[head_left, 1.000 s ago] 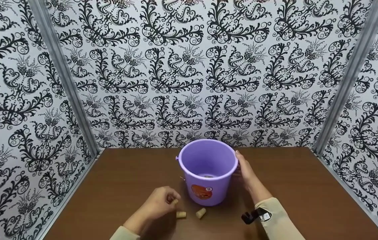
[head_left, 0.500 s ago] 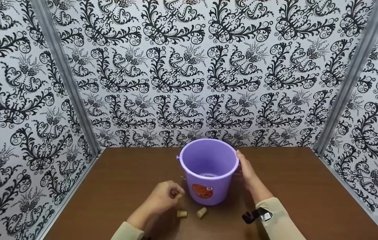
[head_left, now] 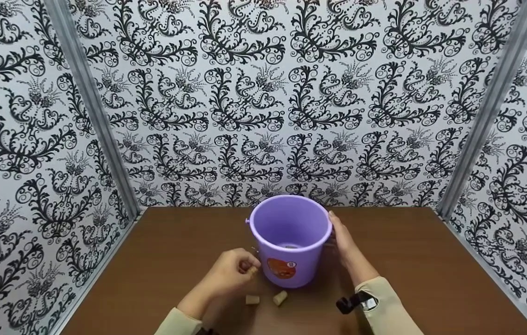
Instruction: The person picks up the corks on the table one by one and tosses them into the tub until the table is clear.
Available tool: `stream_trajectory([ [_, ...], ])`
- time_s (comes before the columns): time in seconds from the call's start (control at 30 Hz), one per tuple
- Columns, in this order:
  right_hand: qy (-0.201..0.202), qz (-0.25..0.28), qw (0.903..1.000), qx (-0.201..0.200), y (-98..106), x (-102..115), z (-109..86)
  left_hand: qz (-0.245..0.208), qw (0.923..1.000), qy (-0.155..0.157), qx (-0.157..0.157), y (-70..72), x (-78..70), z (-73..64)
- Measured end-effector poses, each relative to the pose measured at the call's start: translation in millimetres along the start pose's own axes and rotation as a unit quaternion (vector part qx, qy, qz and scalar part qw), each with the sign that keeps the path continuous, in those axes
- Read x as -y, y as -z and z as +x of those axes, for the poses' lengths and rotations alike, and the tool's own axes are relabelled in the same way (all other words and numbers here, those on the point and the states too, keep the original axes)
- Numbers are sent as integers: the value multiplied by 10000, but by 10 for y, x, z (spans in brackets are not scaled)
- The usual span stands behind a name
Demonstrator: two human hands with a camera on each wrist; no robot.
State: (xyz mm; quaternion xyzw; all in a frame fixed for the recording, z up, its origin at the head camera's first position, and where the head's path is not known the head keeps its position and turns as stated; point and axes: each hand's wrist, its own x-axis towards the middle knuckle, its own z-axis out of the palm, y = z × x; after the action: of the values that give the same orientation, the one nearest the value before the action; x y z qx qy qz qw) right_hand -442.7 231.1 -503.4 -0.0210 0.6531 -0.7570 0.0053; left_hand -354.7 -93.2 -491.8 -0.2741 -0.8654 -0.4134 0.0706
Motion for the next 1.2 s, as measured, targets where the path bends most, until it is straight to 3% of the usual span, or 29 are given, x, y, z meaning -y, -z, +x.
stream_trajectory([
  [0.37, 66, -74, 9999, -41, 7, -1, 11, -164, 9998, 98, -26, -8, -70, 44],
  [0.7, 27, -122, 9999, -33, -3, -12, 0, -480, 9984, 283, -136, 127, -169, 39],
  [1.2, 191, -128, 9997, -27, 3, 2, 2, -313, 9987, 320, -246, 214, -254, 117],
])
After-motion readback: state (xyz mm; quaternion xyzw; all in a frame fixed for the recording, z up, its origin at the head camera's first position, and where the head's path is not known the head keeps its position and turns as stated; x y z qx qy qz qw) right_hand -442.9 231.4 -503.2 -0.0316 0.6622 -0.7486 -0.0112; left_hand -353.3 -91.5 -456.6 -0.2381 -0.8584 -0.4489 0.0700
